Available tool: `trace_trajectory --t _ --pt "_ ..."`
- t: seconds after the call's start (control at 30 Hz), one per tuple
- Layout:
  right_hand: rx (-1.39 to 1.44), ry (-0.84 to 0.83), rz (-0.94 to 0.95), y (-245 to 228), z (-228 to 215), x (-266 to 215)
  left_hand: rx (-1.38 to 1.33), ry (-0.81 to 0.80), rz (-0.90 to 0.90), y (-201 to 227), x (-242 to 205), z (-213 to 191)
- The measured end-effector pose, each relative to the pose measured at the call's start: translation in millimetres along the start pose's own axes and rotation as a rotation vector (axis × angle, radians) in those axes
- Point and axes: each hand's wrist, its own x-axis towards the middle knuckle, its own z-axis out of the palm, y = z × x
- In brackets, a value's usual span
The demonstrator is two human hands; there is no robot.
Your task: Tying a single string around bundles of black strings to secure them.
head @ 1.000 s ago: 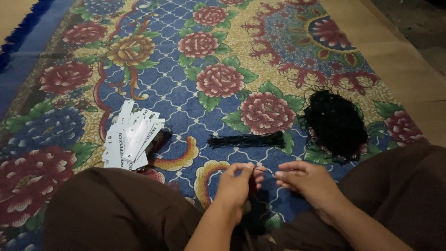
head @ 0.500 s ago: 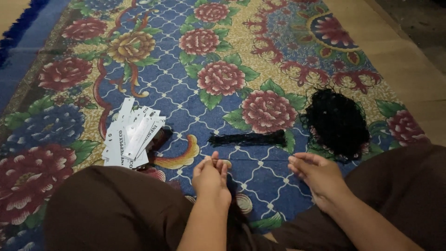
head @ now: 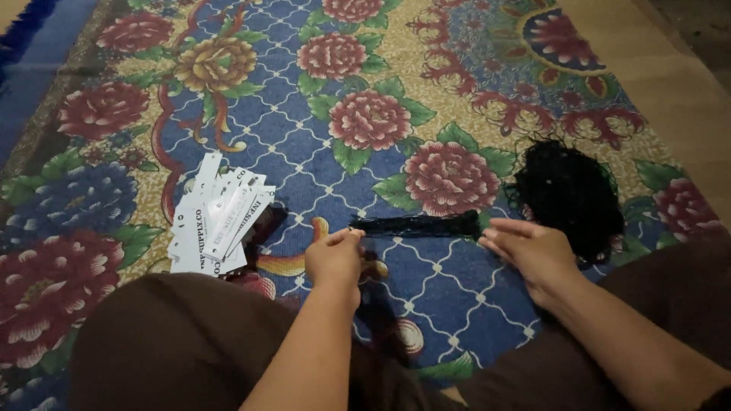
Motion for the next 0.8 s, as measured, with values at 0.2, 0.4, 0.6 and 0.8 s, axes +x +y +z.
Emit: trace_trajectory --t 0.2,0.4,0.6,0.8 --pt "-0.003 0.059 -0.046 20.1 2.2 33.3 0.259 0.021 0.023 22.6 -23.6 -6.3" --pt "-0.038 0.069 -0.045 26.4 5.5 41.2 0.327 0.050 0.026 20.9 -12.8 -9.0" --pt "-0.079 0.082 -0.052 29.7 7.4 44.9 0.402 0.081 0.035 16.0 -2.4 -9.6" --pt "-0.119 0.100 -0.066 32.1 6.2 48.1 0.474 0.105 0.050 11.1 7.2 -7.7"
